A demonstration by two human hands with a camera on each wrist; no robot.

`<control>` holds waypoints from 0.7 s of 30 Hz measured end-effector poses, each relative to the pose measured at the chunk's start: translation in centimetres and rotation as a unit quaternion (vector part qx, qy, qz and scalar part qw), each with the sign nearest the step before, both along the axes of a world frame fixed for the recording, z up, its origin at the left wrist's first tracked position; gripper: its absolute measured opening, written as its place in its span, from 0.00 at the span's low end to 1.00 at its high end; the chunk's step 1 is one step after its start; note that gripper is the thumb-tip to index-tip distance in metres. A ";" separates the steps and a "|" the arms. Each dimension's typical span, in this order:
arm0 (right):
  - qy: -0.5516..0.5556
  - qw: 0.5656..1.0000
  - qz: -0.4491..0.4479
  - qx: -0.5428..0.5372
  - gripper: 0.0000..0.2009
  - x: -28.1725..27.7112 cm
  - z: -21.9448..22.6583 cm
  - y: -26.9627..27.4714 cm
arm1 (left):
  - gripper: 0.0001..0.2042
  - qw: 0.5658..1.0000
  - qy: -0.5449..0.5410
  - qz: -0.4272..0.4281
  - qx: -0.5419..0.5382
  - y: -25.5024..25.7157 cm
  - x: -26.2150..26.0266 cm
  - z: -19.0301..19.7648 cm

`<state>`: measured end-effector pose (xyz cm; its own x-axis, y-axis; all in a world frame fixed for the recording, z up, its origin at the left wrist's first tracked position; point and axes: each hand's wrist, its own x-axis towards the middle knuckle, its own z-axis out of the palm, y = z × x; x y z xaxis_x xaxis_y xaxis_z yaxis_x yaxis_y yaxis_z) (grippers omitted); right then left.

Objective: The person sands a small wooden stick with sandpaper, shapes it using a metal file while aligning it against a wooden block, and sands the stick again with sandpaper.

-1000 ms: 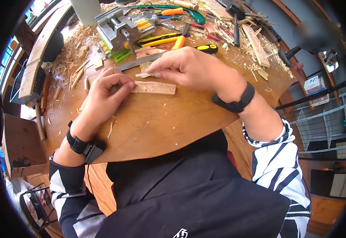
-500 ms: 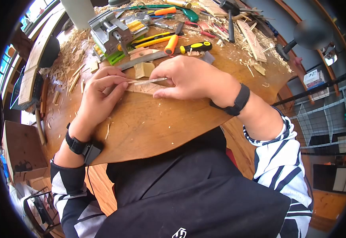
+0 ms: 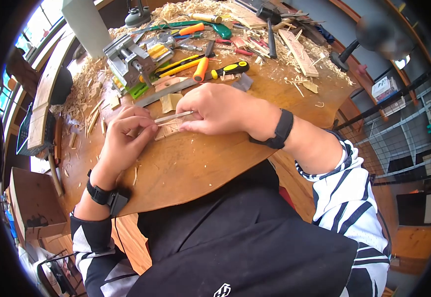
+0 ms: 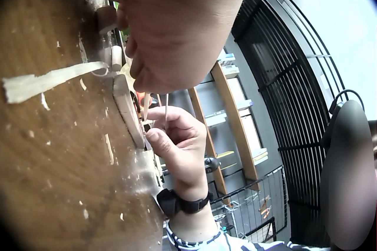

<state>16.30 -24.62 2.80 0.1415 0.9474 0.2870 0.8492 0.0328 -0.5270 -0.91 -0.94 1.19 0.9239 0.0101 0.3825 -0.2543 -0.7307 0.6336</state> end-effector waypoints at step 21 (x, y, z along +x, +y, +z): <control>-0.029 0.999 -0.016 0.002 0.10 -0.9 -0.6 1.3 | 0.03 0.995 0.041 0.015 -0.086 -0.1 -0.3 -0.1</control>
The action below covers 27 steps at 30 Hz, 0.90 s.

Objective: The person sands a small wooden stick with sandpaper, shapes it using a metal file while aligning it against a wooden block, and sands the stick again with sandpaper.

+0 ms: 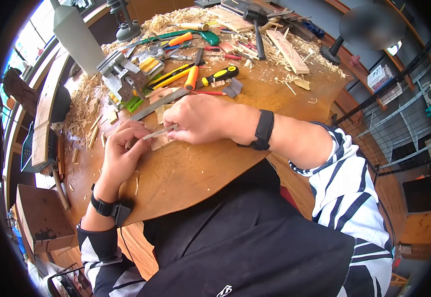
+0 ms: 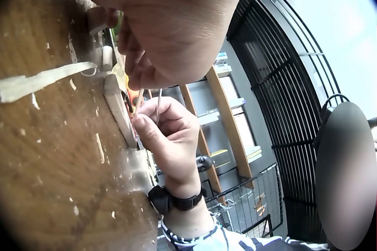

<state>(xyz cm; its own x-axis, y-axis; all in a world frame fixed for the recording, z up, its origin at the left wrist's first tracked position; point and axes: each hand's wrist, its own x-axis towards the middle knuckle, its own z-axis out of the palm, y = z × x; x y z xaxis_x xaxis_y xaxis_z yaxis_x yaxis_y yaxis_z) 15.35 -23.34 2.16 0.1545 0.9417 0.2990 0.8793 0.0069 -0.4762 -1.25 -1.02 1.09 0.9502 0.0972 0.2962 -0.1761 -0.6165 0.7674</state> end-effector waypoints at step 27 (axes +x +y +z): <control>0.146 0.981 -0.028 -0.123 0.12 0.4 1.6 0.2 | 0.10 0.992 -0.058 -0.032 0.107 0.1 0.2 0.1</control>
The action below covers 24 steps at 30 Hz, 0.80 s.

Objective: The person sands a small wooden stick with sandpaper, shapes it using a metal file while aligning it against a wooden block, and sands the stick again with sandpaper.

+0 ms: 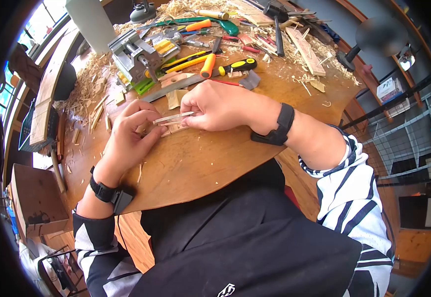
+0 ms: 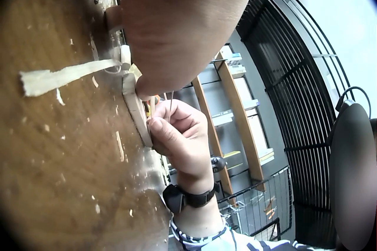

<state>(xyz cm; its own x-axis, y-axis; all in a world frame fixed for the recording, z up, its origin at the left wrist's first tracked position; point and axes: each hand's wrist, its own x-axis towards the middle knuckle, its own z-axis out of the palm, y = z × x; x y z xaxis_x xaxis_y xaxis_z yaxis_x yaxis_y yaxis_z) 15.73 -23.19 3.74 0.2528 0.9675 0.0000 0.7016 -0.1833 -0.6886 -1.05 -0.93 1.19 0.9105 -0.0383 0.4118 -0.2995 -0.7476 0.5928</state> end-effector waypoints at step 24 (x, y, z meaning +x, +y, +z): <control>-0.085 0.994 0.039 0.058 0.07 0.1 -0.1 -1.1 | 0.07 1.000 0.014 0.000 0.001 -0.1 -0.4 0.2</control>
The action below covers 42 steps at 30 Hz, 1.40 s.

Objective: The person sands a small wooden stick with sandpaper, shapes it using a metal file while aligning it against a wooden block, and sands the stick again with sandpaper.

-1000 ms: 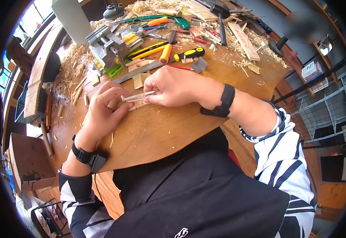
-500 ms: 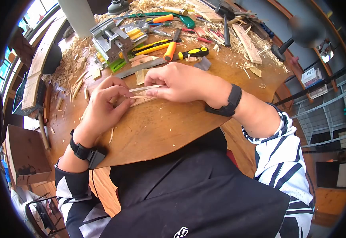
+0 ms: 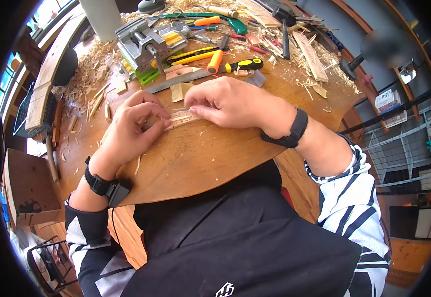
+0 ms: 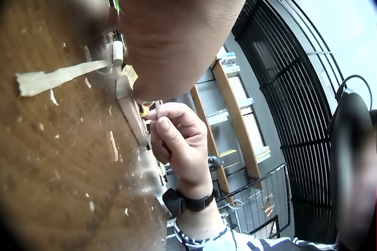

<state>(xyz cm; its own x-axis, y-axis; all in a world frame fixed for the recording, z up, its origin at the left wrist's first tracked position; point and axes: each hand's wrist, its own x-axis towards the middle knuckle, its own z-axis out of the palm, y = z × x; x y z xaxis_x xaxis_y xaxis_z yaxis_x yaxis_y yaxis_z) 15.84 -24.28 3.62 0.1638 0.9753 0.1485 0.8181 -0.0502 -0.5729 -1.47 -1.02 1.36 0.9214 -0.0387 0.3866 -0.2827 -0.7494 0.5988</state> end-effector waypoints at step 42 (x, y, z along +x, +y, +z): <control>-0.017 0.998 0.022 0.048 0.06 -0.3 -0.5 0.3 | 0.04 0.999 -0.009 -0.018 -0.038 -0.2 0.4 -1.5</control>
